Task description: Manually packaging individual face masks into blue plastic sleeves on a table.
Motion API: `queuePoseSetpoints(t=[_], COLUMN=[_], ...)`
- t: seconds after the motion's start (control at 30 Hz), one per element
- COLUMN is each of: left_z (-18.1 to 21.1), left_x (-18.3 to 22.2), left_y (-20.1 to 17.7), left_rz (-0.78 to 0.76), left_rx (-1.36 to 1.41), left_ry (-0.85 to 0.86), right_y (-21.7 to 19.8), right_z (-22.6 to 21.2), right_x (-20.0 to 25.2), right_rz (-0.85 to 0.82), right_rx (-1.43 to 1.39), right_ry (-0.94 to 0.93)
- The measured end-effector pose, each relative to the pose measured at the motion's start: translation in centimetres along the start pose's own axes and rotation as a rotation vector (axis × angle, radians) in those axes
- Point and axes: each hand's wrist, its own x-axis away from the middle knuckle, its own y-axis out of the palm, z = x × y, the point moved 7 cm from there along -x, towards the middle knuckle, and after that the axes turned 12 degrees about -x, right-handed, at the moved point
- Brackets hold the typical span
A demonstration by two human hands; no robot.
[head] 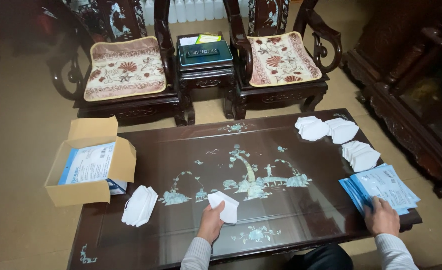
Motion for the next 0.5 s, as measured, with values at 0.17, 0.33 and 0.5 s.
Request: queuePoseSetpoints(t=[0.17, 0.33, 0.5], left_z=[0.1, -0.3, -0.1], left_x=[0.2, -0.5, -0.3], left_y=[0.1, -0.1, 0.0], left_rz=[-0.004, -0.005, -0.018], left_rx=[-0.015, 0.015, -0.008], left_ry=[0.006, 0.006, 0.010], right_y=[-0.2, 0.6, 0.2], right_z=[-0.2, 0.3, 0.2], right_x=[0.0, -0.5, -0.6], right_rz=[0.090, -0.055, 0.029], right_rx=[0.076, 0.075, 0.115], right_ry=[-0.063, 0.032, 0.005])
